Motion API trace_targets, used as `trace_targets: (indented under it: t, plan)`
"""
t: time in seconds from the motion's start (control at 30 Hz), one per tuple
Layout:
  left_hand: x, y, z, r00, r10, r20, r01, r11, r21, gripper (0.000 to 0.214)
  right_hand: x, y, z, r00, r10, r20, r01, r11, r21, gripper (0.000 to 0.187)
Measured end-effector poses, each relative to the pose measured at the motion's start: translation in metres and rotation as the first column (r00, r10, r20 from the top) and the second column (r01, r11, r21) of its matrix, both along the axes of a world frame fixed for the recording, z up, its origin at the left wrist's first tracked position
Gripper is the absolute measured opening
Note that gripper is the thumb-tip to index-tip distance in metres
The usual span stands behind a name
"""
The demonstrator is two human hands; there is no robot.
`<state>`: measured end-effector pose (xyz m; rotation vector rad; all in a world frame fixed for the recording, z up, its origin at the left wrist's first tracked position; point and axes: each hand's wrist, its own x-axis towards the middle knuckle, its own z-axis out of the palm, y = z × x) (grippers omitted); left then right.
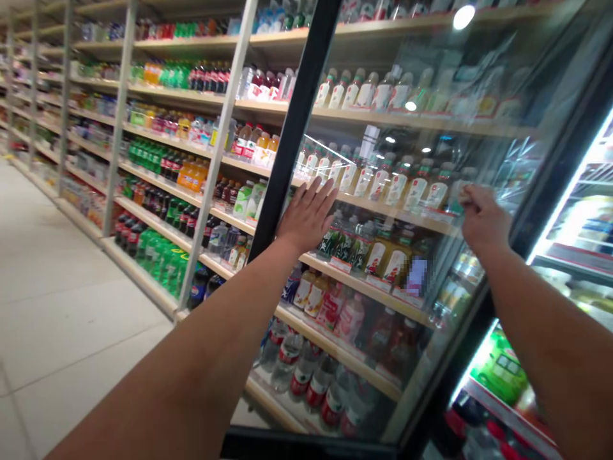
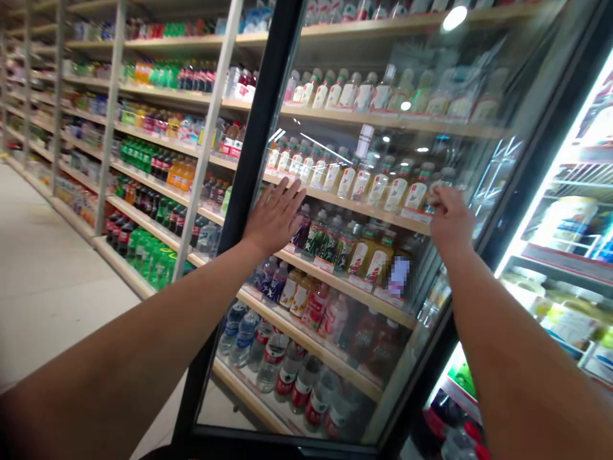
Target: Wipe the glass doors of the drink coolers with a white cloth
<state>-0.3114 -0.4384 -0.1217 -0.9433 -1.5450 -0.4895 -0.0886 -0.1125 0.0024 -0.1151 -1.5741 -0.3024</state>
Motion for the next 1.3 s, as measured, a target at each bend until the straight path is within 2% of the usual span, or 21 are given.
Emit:
trace_targets:
  t: [0.07, 0.17, 0.37, 0.6, 0.73, 0.87, 0.97, 1.03, 1.2, 1.3]
  plan:
    - [0.001, 0.000, 0.000, 1.000, 0.006, 0.010, -0.006, 1.000, -0.016, 0.061, 0.010, 0.003, 0.013, 0.996, -0.076, 0.050, 0.078, 0.996, -0.034, 0.046]
    - [0.003, -0.002, 0.001, 0.999, 0.018, 0.030, -0.017, 0.999, -0.050, 0.063, 0.020, 0.001, 0.016, 0.986, -0.132, 0.103, 0.137, 0.990, -0.044, 0.044]
    - [0.005, -0.002, 0.003, 0.999, 0.006, 0.047, -0.004, 0.998, -0.061, 0.064, 0.019, -0.006, 0.006, 0.993, -0.094, 0.065, 0.101, 0.988, -0.116, 0.044]
    - [0.011, -0.005, 0.003, 0.998, 0.026, 0.056, -0.021, 0.997, -0.076, 0.060, 0.027, -0.001, 0.002, 0.995, -0.081, 0.062, 0.091, 0.980, -0.179, 0.042]
    - [0.011, -0.006, 0.003, 0.999, 0.022, 0.042, -0.019, 0.998, -0.063, 0.060, 0.029, -0.003, -0.014, 0.995, -0.091, 0.027, 0.095, 0.959, -0.266, 0.043]
    - [0.011, -0.006, 0.002, 0.999, 0.025, 0.028, -0.024, 0.998, -0.057, 0.061, 0.032, 0.005, -0.040, 0.995, -0.103, 0.011, 0.103, 0.963, -0.250, 0.042]
    - [0.012, -0.007, 0.002, 0.999, 0.030, 0.019, -0.029, 0.998, -0.048, 0.060, 0.034, 0.017, -0.069, 0.996, -0.095, -0.003, 0.092, 0.970, -0.226, 0.043]
    - [0.013, -0.007, 0.001, 0.999, 0.033, 0.011, -0.033, 0.999, -0.042, 0.059, 0.036, 0.024, -0.098, 0.996, -0.087, -0.022, 0.081, 0.977, -0.195, 0.044]
    - [0.012, -0.006, 0.001, 0.999, 0.039, 0.002, -0.039, 0.998, -0.040, 0.060, 0.037, 0.032, -0.189, 0.995, -0.087, -0.046, 0.080, 0.988, -0.136, 0.050]
    - [0.012, -0.006, 0.000, 0.999, 0.041, 0.003, -0.041, 0.998, -0.039, 0.060, 0.036, 0.033, -0.224, 0.996, -0.076, -0.044, 0.068, 0.986, -0.154, 0.050]
